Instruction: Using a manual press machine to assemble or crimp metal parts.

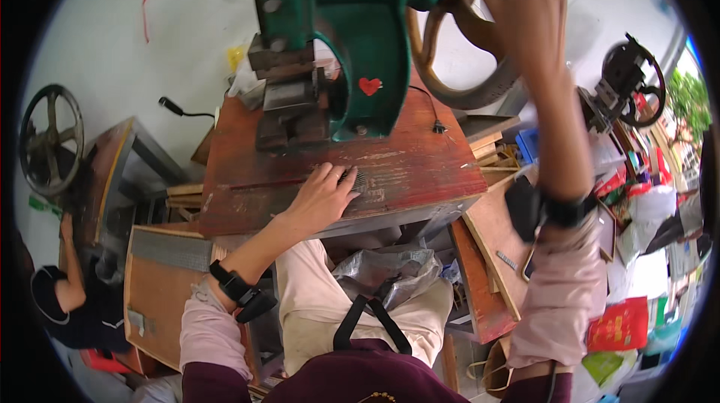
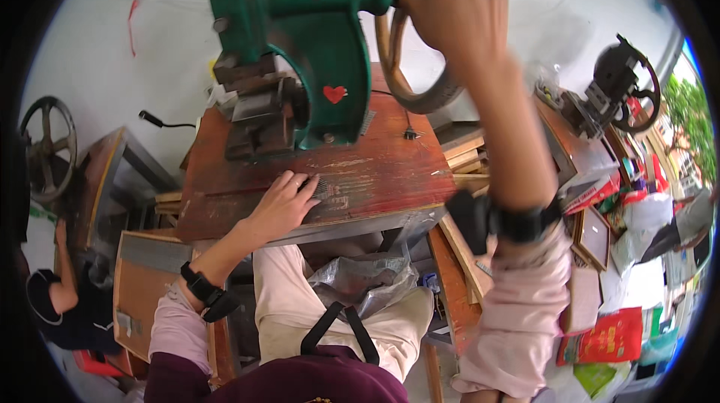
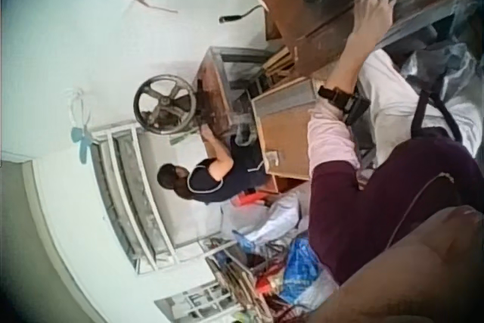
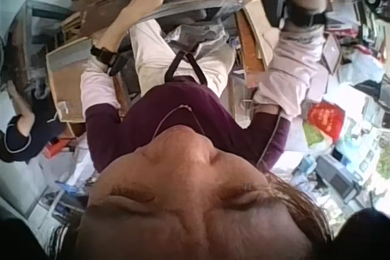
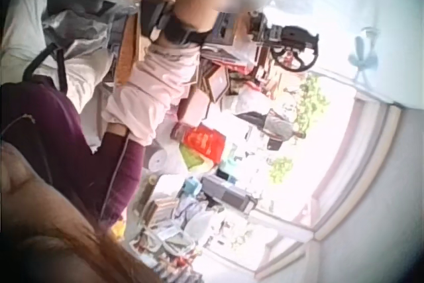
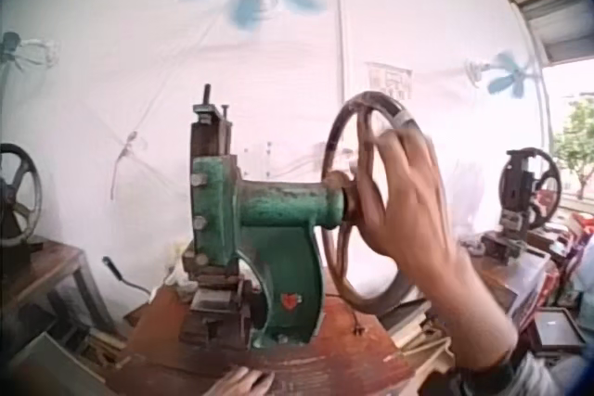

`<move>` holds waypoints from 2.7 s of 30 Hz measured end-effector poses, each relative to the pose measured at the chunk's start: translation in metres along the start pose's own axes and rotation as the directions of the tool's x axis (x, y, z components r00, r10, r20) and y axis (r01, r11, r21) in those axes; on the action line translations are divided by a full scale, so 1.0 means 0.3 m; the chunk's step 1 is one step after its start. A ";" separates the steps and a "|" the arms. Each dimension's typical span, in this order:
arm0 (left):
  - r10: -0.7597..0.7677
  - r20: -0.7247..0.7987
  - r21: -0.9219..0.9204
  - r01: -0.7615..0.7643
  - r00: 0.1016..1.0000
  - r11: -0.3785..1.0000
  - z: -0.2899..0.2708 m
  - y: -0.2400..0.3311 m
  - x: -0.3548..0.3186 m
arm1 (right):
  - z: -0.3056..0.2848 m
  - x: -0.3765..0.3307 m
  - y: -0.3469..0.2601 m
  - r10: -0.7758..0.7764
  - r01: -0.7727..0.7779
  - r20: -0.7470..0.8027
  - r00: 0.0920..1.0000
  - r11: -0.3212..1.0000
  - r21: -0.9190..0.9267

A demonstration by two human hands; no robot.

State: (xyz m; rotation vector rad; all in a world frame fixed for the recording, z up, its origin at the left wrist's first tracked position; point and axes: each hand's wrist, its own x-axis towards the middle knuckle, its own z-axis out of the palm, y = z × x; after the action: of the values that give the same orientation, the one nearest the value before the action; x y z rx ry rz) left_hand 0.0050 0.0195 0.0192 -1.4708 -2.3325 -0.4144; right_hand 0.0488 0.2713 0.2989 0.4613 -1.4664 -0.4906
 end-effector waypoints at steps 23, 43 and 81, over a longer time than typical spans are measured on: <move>-0.366 -0.060 -0.535 0.280 0.929 0.797 0.085 -0.058 -0.116 | -0.150 -0.645 -0.845 -0.022 -0.581 0.839 0.544 0.711 0.395; -0.308 -0.069 -0.358 0.265 0.949 0.895 0.043 -0.040 -0.099 | -0.069 -0.828 -0.685 0.309 -0.774 0.890 0.336 0.628 0.074; -0.186 0.562 -0.422 0.086 0.806 -0.902 0.025 0.198 -0.184 | -0.061 -0.838 -0.691 0.517 -0.866 0.797 0.314 0.499 0.018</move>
State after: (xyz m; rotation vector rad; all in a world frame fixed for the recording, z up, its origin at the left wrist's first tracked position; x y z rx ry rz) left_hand 0.0797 0.0031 -0.0083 0.0412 0.4953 2.1178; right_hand 0.0497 0.2461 -0.0263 -0.1470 -2.3865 0.5445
